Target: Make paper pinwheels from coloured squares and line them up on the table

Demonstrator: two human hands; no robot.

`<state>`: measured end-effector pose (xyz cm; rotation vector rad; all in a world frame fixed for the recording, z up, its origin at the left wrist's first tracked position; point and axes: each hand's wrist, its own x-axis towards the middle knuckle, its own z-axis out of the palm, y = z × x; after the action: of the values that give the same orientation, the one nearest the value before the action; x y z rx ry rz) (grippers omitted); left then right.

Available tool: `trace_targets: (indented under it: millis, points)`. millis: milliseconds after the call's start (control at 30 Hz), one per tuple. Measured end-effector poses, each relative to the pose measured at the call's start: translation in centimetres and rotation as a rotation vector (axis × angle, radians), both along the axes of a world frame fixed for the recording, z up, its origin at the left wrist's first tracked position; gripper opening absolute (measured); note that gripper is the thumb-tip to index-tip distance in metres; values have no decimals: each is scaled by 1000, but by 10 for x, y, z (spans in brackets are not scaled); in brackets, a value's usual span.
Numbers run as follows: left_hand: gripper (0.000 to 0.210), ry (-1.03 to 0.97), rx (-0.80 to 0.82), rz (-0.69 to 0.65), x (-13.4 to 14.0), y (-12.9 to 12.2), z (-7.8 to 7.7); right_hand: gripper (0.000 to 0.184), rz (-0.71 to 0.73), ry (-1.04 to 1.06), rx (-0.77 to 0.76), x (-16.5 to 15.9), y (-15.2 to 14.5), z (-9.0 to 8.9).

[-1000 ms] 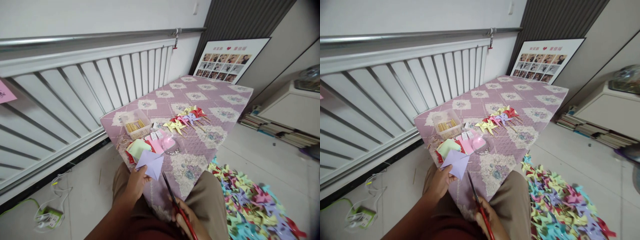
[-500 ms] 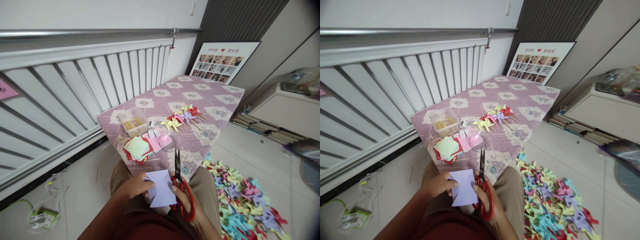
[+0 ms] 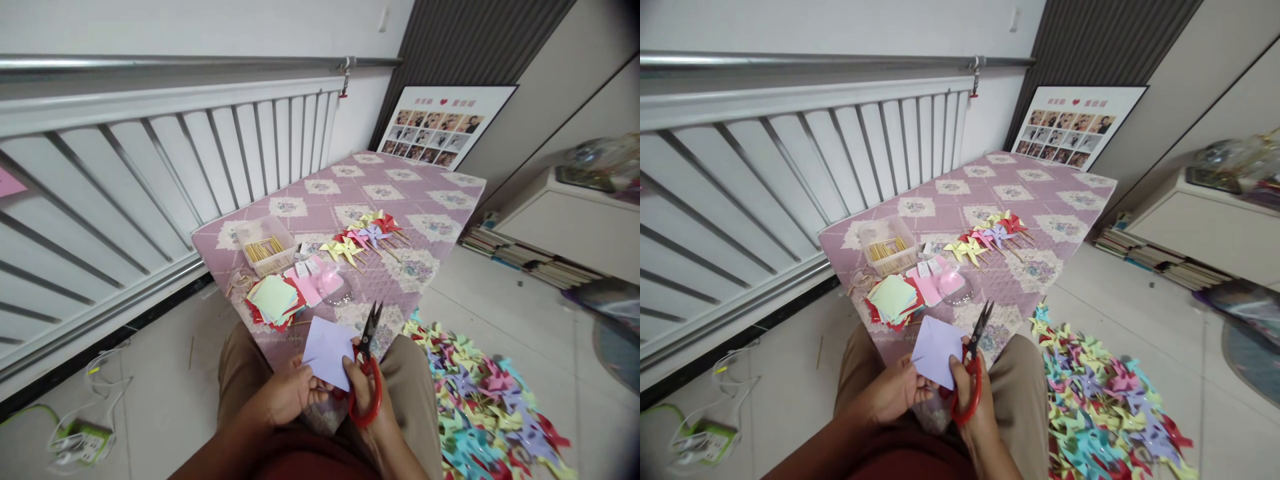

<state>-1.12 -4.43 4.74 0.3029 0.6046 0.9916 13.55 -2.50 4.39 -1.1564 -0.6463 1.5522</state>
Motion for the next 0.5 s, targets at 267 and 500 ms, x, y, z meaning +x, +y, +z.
trace_targets:
  millis: [267, 500]
  points:
    - [32, -7, -58, 153, 29, 2, -11, 50, -52, -103, 58, -3, 0, 1]
    - [36, 71, -157, 245, 27, 12, -6, 43, 31, -249, 54, 3, -6, 0]
